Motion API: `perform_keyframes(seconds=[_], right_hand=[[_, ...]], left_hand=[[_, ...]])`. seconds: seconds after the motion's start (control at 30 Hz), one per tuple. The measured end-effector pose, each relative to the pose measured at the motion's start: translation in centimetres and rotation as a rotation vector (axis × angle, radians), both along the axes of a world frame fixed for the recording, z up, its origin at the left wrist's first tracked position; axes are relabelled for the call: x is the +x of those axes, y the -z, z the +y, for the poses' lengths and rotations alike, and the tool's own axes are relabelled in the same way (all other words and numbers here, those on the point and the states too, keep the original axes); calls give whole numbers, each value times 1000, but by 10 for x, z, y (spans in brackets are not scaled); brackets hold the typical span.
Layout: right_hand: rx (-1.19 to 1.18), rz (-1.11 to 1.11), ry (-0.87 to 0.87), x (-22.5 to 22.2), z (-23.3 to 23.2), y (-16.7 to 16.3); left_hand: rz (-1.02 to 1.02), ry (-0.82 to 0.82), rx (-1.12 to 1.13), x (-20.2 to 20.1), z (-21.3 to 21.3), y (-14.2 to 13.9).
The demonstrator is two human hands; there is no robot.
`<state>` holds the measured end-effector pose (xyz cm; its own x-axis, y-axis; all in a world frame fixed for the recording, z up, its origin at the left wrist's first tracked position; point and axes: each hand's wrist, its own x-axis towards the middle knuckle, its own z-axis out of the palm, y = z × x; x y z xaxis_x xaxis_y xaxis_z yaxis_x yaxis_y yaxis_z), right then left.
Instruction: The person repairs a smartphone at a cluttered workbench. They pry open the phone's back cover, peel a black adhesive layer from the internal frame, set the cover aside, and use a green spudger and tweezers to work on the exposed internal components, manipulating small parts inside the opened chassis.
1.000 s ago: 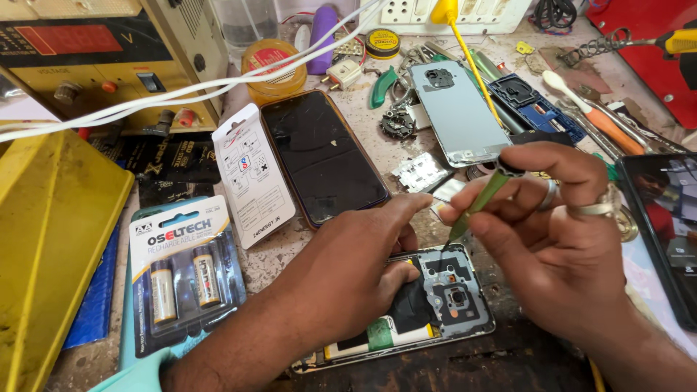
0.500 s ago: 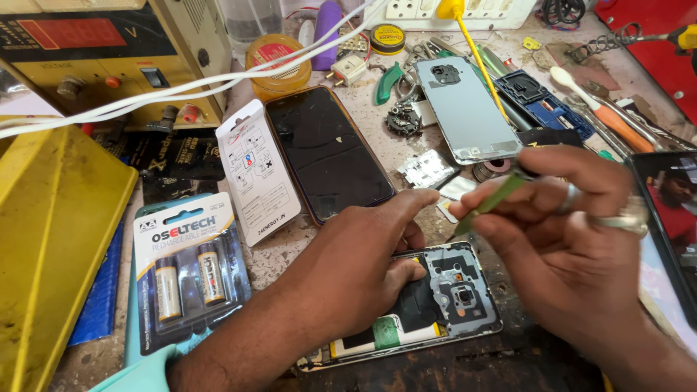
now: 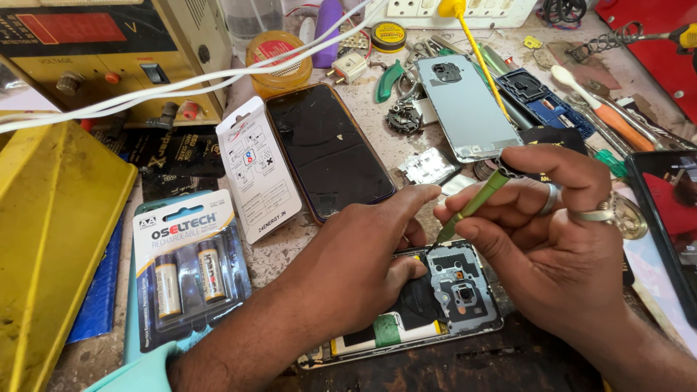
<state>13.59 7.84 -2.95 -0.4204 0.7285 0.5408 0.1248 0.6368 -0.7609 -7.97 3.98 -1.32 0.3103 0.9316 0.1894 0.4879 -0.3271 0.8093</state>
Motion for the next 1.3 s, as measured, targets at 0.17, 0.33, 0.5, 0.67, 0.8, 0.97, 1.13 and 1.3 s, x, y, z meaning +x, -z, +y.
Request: perform_keyframes(seconds=[0.17, 0.33, 0.5, 0.67, 0.8, 0.97, 1.13, 1.3], right_hand=[[199, -132, 52, -1, 1, -2], [48, -118, -192, -9, -2, -10], [154, -43, 58, -18, -5, -18], [10, -204, 75, -13, -4, -12], [-84, 9, -132, -8, -3, -4], [107, -55, -8, -13, -3, -5], [-78, -46, -16, -12, -4, -10], [-60, -33, -94, -6, -3, -3]], left_hand=[[31, -8, -93, 0, 0, -1], [-31, 9, -36, -1, 1, 1], [-45, 21, -65, -8, 3, 4], [-20, 33, -38, -7, 2, 4], [8, 36, -25, -5, 1, 2], [34, 19, -9, -5, -1, 3], [-21, 39, -4, -5, 0, 6], [-15, 49, 40, -4, 0, 7]])
